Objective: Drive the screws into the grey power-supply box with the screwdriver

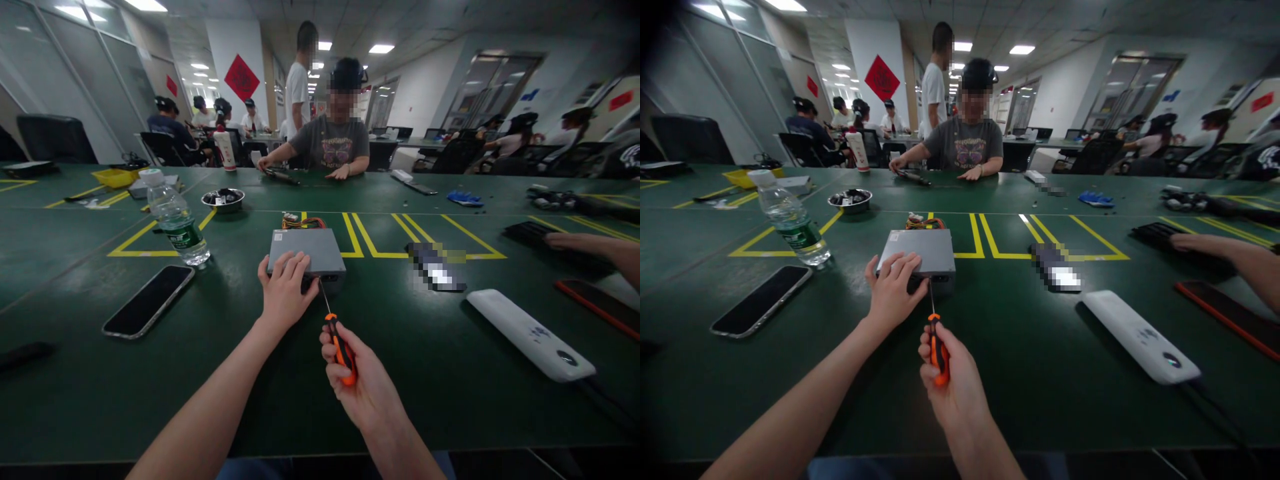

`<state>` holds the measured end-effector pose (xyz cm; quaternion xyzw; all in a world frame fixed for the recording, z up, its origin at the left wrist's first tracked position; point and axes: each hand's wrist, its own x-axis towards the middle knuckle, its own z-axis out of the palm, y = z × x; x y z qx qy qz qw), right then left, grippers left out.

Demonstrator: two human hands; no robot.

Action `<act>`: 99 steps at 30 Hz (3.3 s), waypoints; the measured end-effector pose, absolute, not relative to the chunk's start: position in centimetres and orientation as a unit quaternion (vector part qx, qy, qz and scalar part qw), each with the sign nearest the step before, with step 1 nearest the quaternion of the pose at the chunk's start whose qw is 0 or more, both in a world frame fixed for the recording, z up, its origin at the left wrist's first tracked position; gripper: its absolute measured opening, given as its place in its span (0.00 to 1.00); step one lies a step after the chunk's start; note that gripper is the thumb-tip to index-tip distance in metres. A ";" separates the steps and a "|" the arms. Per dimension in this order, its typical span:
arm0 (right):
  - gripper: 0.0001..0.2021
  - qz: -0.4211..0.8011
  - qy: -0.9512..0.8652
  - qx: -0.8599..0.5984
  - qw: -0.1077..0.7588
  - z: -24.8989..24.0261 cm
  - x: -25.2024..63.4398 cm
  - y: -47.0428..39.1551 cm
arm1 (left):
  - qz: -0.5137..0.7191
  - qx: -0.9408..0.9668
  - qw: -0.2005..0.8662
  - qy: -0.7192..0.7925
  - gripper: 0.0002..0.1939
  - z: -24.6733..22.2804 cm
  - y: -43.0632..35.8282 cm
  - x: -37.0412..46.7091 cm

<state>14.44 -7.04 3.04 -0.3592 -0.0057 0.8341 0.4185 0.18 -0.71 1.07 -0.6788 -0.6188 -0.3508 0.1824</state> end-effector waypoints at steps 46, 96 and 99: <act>0.11 0.816 -0.053 -0.352 0.455 1.9 17.1 -6.2 | -0.361 -0.675 0.165 -0.622 0.16 0.9 -0.5 0.1; 0.15 0.007 -0.769 -0.480 0.423 1.2 19.6 -7.4 | -0.353 -0.677 0.161 -0.626 0.16 1.0 -0.5 -0.1; 0.15 0.031 -0.765 -0.501 0.403 1.1 19.1 -7.5 | -0.355 -0.677 0.160 -0.625 0.16 1.1 -0.5 0.0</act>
